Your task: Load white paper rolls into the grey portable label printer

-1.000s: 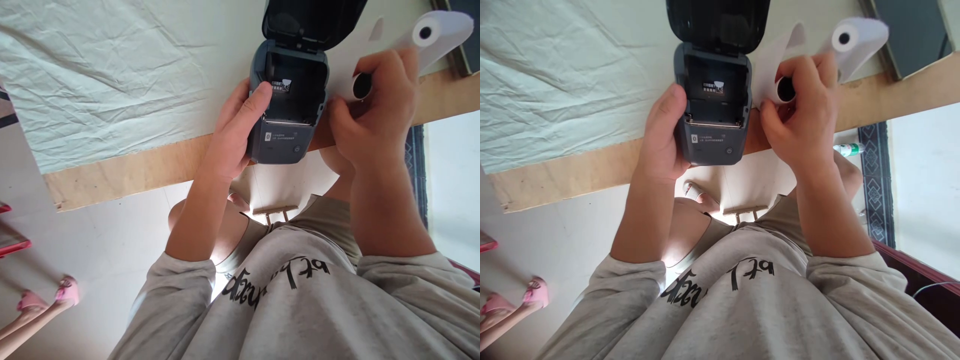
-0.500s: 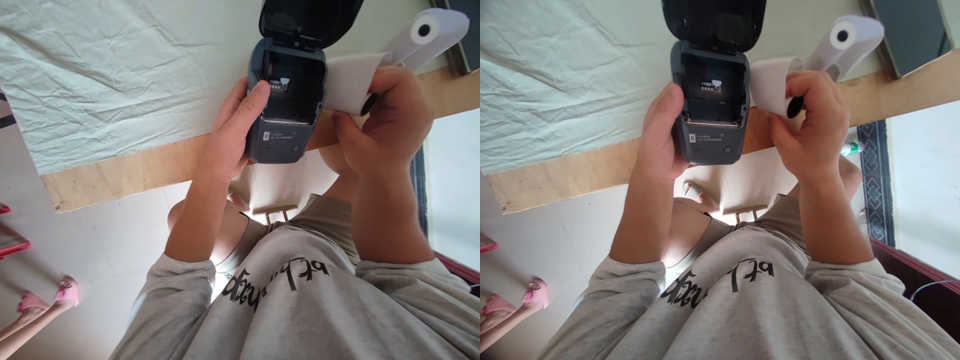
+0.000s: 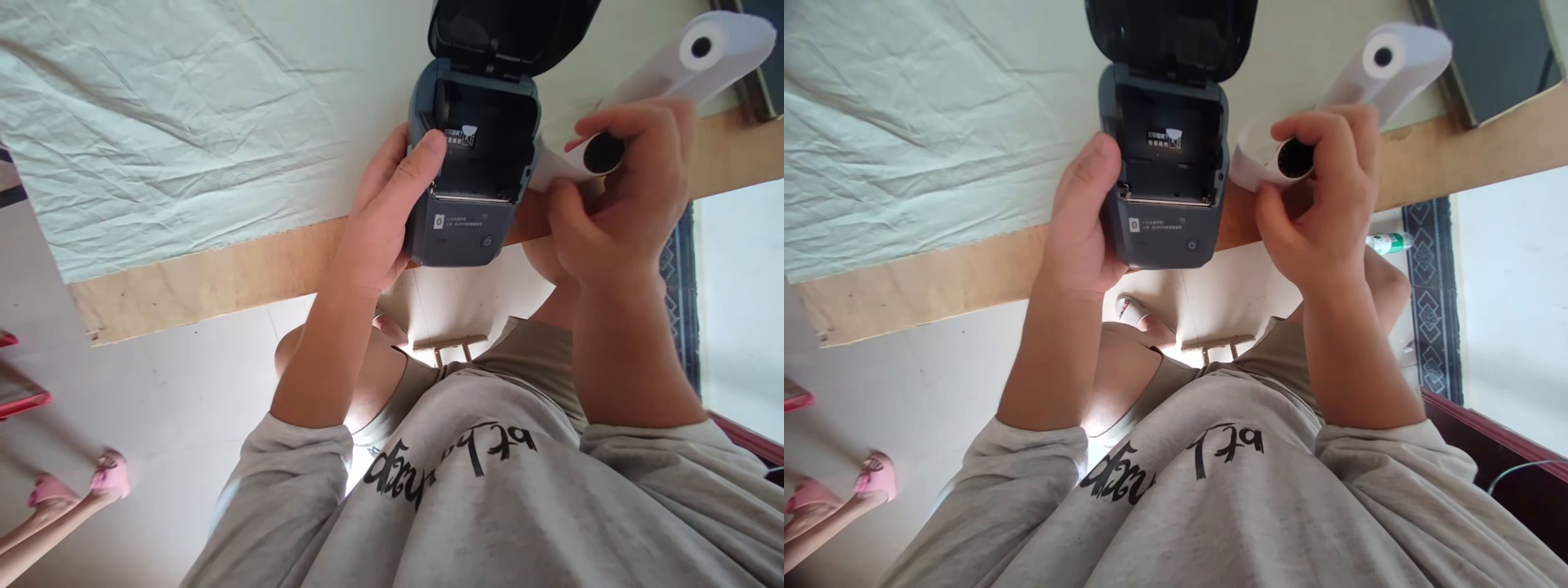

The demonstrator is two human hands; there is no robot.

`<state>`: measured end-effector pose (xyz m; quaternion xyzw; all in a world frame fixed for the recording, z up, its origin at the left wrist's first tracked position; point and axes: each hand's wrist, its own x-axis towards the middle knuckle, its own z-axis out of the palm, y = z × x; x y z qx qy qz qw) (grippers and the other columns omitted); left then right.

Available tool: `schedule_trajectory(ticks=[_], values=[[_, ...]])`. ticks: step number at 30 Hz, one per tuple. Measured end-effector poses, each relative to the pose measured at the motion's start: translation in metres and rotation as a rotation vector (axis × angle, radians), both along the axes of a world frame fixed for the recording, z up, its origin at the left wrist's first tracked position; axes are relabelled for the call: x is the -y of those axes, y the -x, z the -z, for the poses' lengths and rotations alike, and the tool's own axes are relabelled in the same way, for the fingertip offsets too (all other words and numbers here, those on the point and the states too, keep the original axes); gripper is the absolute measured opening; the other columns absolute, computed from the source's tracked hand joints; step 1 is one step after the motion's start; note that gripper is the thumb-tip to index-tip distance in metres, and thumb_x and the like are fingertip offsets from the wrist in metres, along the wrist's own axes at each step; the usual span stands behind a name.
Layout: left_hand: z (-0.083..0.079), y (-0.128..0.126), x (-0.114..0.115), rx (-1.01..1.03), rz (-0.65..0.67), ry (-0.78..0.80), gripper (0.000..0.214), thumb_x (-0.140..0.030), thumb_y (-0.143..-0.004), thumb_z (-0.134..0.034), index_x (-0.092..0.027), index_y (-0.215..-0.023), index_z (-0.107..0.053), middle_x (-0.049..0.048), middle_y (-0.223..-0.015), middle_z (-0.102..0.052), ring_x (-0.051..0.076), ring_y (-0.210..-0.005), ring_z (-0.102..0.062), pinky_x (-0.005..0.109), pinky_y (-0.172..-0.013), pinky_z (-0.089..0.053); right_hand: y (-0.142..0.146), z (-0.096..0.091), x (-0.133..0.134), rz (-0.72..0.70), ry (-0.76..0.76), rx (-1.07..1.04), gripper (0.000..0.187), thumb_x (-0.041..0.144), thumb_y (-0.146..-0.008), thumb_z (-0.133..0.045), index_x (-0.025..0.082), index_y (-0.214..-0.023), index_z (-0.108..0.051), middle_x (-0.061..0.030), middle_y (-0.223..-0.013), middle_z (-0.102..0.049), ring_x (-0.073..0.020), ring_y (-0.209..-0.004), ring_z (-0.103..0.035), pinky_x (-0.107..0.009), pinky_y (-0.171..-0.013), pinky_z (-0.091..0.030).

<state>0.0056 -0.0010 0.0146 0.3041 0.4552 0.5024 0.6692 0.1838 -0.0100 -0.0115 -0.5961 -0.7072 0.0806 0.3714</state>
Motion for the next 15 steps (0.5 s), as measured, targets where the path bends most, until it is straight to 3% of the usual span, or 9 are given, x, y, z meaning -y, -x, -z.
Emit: schedule_trajectory(ticks=[4, 9, 13, 15], values=[[0.0002, 0.0010, 0.0002, 0.011, -0.001, 0.014, 0.016, -0.037, -0.081, -0.049, -0.022, -0.078, -0.055, 0.0013, -0.070, -0.057, 0.017, -0.060, -0.060, 0.024, -0.043, -0.042, -0.0005, 0.0053, -0.0002, 0.045, -0.019, -0.003, 0.037, 0.022, -0.066, -0.061, 0.029, -0.102, -0.055, -0.0011, -0.095, -0.046, -0.0154, -0.093, -0.049, -0.035, -0.083, -0.046], [-0.0024, -0.0005, 0.0002, 0.002, -0.002, 0.015, 0.019, -0.035, -0.082, -0.047, -0.020, -0.075, -0.057, 0.0017, -0.069, -0.056, 0.014, -0.055, -0.058, 0.023, -0.041, -0.040, -0.0009, 0.0053, 0.0047, -0.017, -0.016, -0.081, 0.052, 0.010, -0.067, -0.050, 0.032, -0.114, -0.044, 0.0023, -0.091, -0.051, -0.0122, -0.083, -0.052, -0.033, -0.078, -0.047], [-0.0012, -0.0005, 0.0002, -0.012, -0.006, 0.011, 0.022, -0.042, -0.081, -0.048, -0.022, -0.076, -0.057, 0.0020, -0.072, -0.057, 0.017, -0.061, -0.060, 0.024, -0.043, -0.042, 0.0005, 0.0016, 0.0050, 0.021, 0.017, 0.064, 0.038, 0.017, -0.072, -0.054, 0.030, -0.107, -0.052, -0.0006, -0.098, -0.045, -0.0152, -0.099, -0.049, -0.036, -0.090, -0.043], [0.0000, 0.0003, 0.0002, -0.001, -0.001, 0.008, 0.021, -0.044, -0.079, -0.050, -0.023, -0.078, -0.056, 0.0014, -0.073, -0.057, 0.017, -0.061, -0.060, 0.024, -0.044, -0.042, -0.0004, 0.0017, 0.0047, 0.010, 0.029, 0.013, 0.042, 0.022, -0.073, -0.057, 0.032, -0.113, -0.049, -0.0006, -0.100, -0.043, -0.0163, -0.102, -0.047, -0.039, -0.093, -0.042]])
